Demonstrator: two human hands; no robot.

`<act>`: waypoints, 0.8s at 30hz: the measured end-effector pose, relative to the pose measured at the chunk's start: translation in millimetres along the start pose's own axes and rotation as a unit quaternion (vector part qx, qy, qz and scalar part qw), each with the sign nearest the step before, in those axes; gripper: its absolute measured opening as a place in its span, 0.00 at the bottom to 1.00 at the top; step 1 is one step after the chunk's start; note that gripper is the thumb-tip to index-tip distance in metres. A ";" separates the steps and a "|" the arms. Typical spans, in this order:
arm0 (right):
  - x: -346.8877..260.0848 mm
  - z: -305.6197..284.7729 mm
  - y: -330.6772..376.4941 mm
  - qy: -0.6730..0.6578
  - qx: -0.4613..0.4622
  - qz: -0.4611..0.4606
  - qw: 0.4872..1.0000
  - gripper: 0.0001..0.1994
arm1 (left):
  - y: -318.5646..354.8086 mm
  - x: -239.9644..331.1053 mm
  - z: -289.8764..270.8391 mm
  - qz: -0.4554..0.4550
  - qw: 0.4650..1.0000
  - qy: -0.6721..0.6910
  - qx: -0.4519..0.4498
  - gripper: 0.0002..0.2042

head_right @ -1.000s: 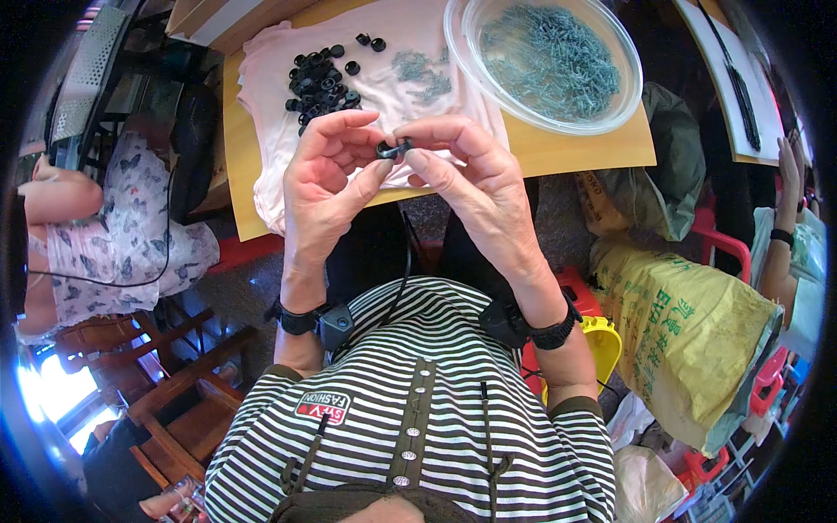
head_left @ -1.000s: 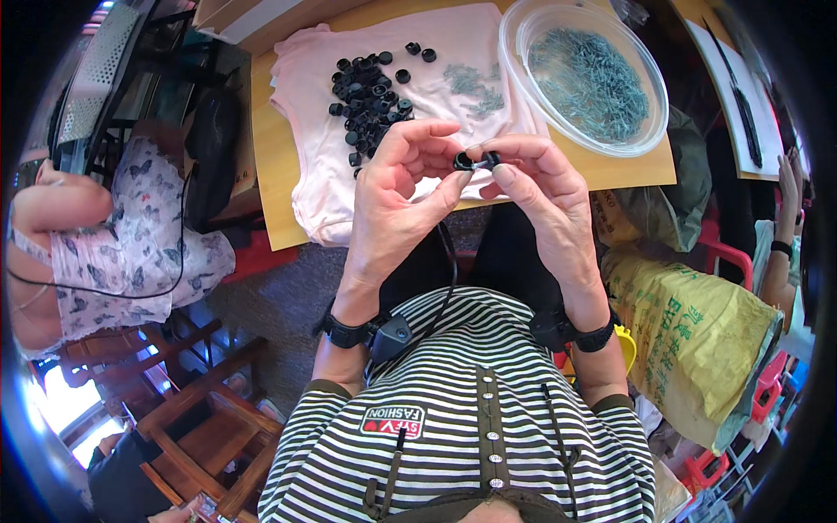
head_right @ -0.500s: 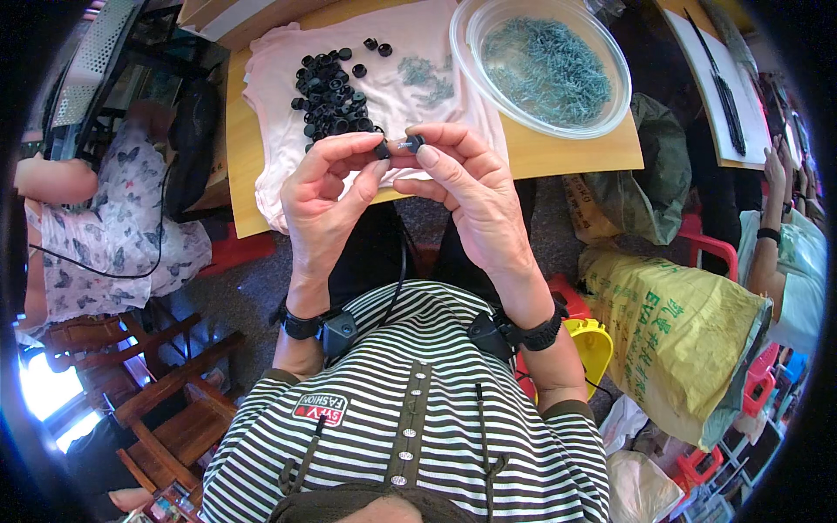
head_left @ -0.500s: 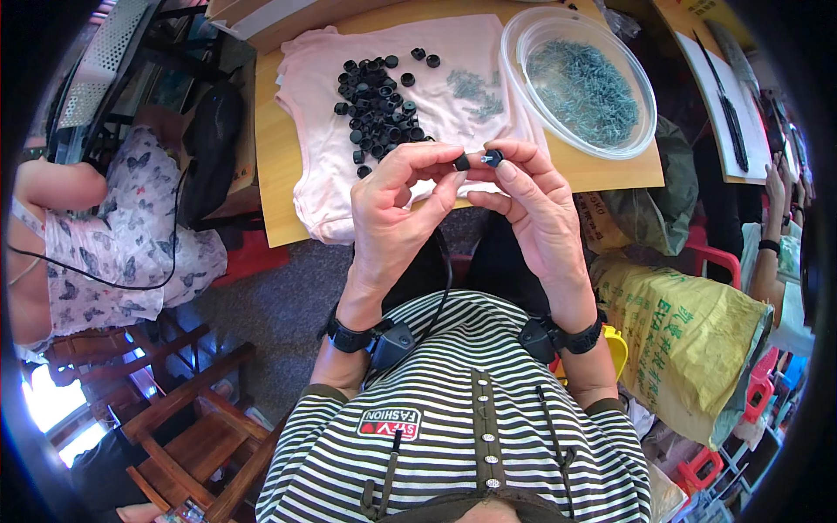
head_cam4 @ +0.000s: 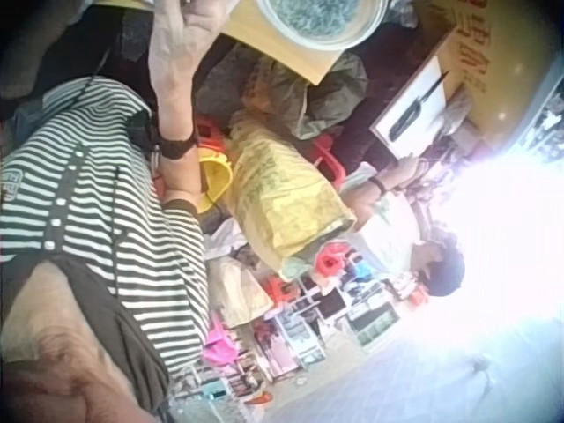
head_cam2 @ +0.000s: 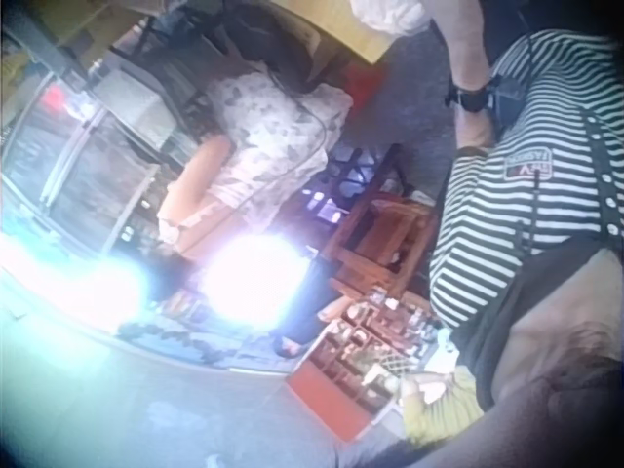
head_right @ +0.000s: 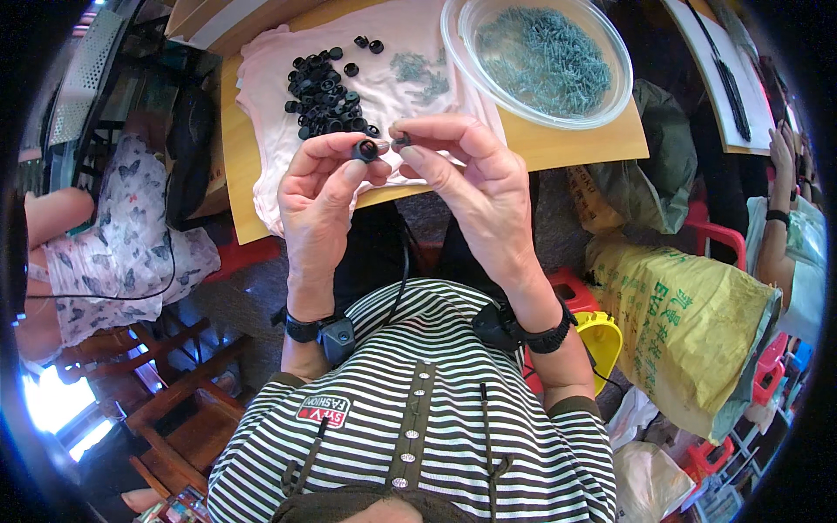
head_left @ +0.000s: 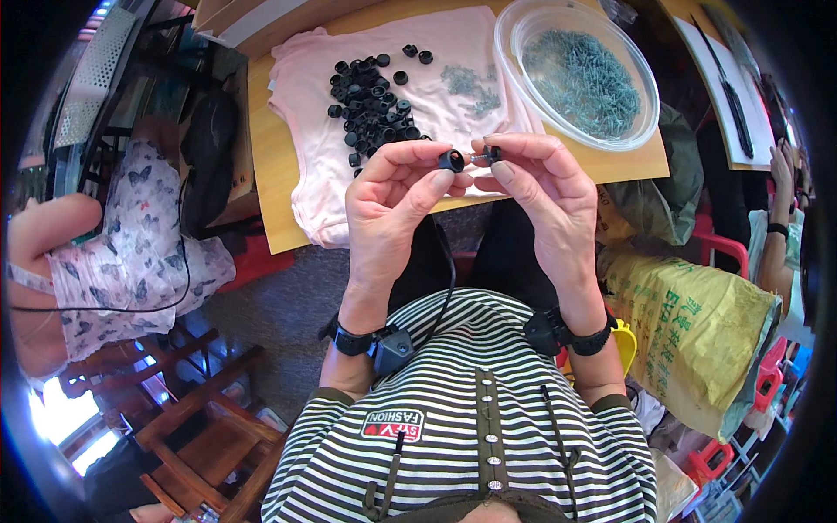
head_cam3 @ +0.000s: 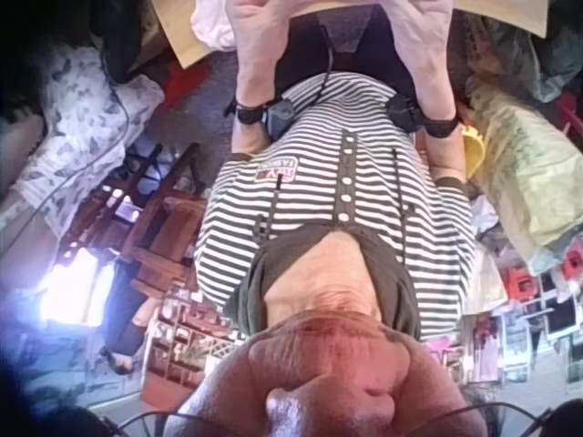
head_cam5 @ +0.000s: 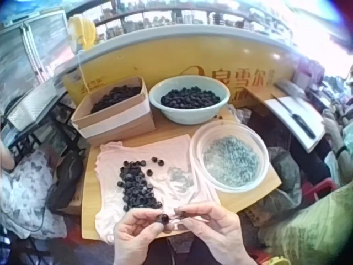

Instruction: Sorting and inspecting small black and silver plastic or rubber components on a work surface.

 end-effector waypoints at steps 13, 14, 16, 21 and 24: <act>-36.0 18.0 -3.8 0.326 -0.013 -0.175 0.929 0.12 | -7.1 -11.9 -3.1 -0.019 0.992 0.126 -0.012 0.13; -36.0 18.0 -3.8 0.332 -0.013 -0.175 0.927 0.13 | -7.2 -11.9 -3.4 -0.019 0.992 0.122 -0.011 0.13; -36.7 18.6 -3.7 0.338 -0.013 -0.176 0.925 0.12 | -7.7 -12.0 -3.4 -0.018 0.993 0.120 -0.010 0.13; -36.8 18.2 -5.2 0.354 -0.020 -0.190 0.916 0.12 | -8.8 -12.7 -3.0 -0.018 0.995 0.097 0.001 0.13; -34.5 15.5 -6.1 0.349 -0.026 -0.188 0.918 0.11 | -10.4 -11.6 -2.3 -0.013 0.997 0.074 0.004 0.13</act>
Point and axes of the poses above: each hand's wrist, its own y-axis away from the middle knuckle, its own z-axis out of the palm, x = y × z, the point moved 7 cm from there along -y, towards the middle knuckle, and after that the axes turned 3 degrees about -x, right-handed, at the moved point
